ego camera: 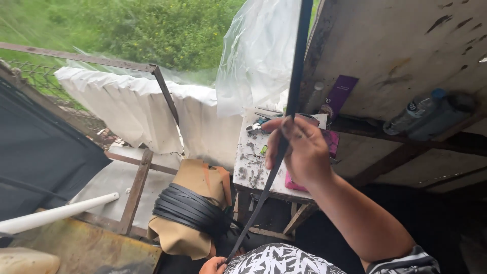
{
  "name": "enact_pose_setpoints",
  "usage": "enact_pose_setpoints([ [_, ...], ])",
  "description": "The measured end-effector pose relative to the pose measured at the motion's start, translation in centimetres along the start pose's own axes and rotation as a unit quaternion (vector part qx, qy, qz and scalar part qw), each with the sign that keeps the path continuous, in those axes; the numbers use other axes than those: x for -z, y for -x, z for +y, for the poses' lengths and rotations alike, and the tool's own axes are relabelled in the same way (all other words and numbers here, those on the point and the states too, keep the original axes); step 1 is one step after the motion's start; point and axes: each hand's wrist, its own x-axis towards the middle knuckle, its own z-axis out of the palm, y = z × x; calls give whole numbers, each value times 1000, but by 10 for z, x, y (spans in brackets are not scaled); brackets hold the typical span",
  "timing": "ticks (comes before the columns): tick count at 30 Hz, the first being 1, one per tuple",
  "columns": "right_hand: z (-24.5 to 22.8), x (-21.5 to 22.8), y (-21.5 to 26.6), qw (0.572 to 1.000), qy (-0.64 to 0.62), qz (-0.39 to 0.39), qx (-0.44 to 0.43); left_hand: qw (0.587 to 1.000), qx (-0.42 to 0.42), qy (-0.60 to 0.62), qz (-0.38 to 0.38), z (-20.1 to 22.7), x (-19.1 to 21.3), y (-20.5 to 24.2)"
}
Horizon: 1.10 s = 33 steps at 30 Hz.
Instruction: Sanding the edges of leather straps, applying edge finish with a roller tool, and hanging them on a line to dry.
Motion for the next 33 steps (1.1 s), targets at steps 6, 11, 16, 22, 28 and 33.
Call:
enact_pose_setpoints([
  [6, 33, 47, -57, 953, 92, 236, -165, 997, -27, -13, -69, -12, 35, -9],
  [11, 57, 71, -84, 908, 113, 309, -260, 989, -31, 1, -142, 27, 119, 34],
  [16, 64, 91, -103, 889, 163, 296, -310, 912, -285, 164, -247, 37, 183, 64],
  [22, 80, 100, -123, 858, 215, 275, -377, 727, -657, 41, -193, 189, 323, 167],
  [28, 71, 79, -115, 838, 242, 263, -413, 645, -734, 101, -187, 291, 410, 223],
  [33, 57, 107, -126, 831, 305, 291, -363, 695, -670, 233, -117, 370, 429, 233],
])
